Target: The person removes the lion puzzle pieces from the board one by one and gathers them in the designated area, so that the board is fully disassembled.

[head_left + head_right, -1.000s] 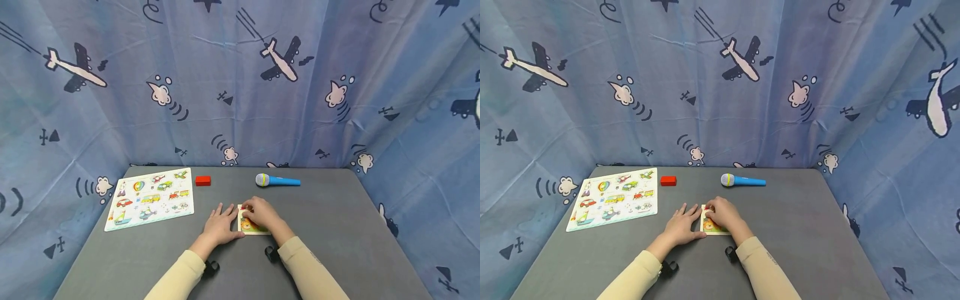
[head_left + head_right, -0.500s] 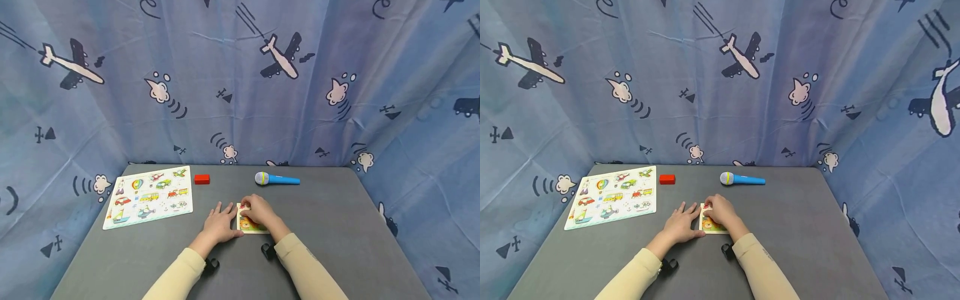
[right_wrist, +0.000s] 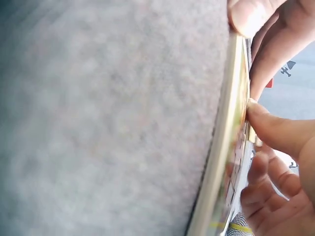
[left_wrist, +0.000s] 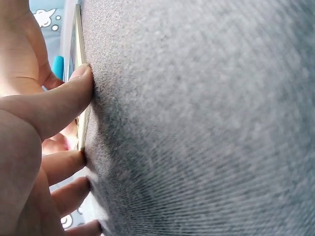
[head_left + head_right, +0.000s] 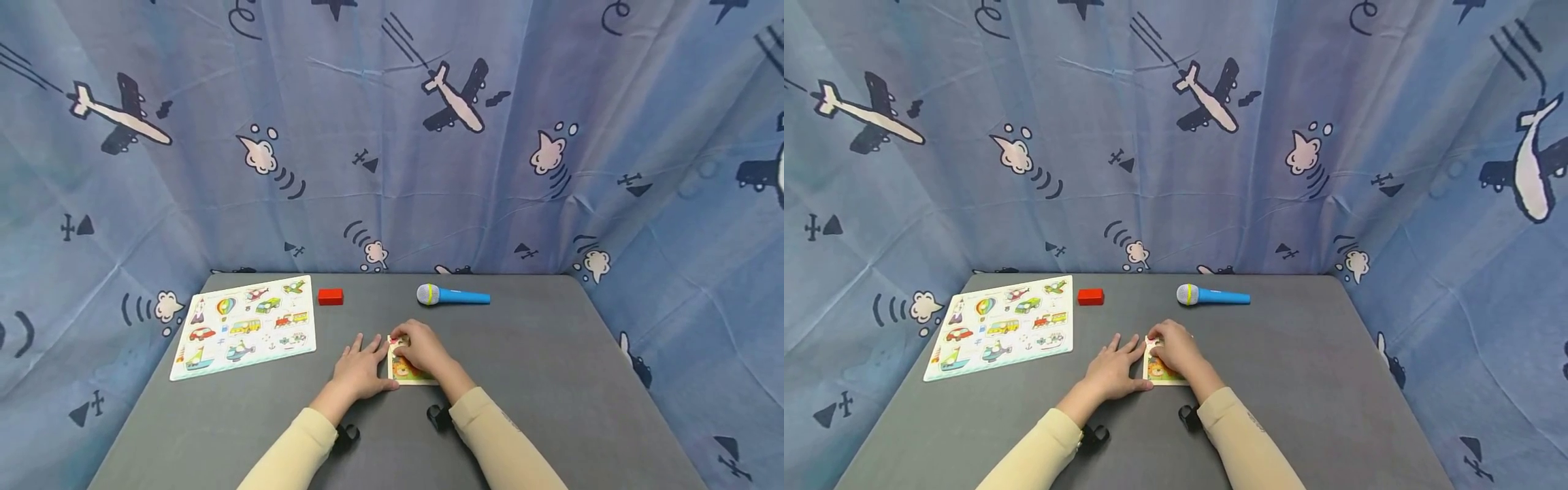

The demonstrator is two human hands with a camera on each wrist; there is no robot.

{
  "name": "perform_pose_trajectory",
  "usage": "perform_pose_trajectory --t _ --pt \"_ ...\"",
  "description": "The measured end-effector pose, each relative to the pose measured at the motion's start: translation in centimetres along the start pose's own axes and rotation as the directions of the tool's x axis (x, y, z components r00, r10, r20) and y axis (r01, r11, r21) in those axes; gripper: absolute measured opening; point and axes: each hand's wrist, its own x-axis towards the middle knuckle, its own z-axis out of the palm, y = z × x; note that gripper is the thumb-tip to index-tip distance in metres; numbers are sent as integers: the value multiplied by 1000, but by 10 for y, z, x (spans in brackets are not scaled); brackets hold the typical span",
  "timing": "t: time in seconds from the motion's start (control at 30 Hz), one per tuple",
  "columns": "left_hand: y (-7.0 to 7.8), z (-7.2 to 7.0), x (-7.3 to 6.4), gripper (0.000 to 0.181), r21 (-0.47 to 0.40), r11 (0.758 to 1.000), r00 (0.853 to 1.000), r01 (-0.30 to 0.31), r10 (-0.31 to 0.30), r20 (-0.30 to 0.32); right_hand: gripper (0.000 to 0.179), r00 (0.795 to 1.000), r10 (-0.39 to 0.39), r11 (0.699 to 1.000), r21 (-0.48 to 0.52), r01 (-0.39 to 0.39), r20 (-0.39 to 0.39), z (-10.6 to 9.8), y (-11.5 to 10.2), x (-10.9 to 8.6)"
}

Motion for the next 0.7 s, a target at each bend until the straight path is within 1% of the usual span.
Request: perform_pose_trajectory --t 0.13,0.2,0.33,0.43,0.57,0.7 --pt "1 1 -1 88 -8 1000 1000 4 -4 2 13 1000 19 996 87 -17 -20 -4 1 -1" --pt "1 1 -2 88 -7 1000 1000 1 -1 -4 8 1000 20 992 127 -19 -8 -6 1 -2" --pt "-1 2 -3 87 -15 1000 1000 -1 1 -7 5 1000 9 990 139 -10 10 -11 1 -3" --pt "-1 3 -3 87 -21 1000 1000 -6 5 -12 5 999 18 990 139 -14 -29 -20 1 -5" --pt "-1 4 -3 87 -26 1000 1000 -12 11 -22 5 994 46 987 159 -30 -97 -39 4 -7" --pt "-1 4 -2 88 -35 999 1000 -13 12 -27 8 991 57 982 186 -34 -120 -58 13 -10"
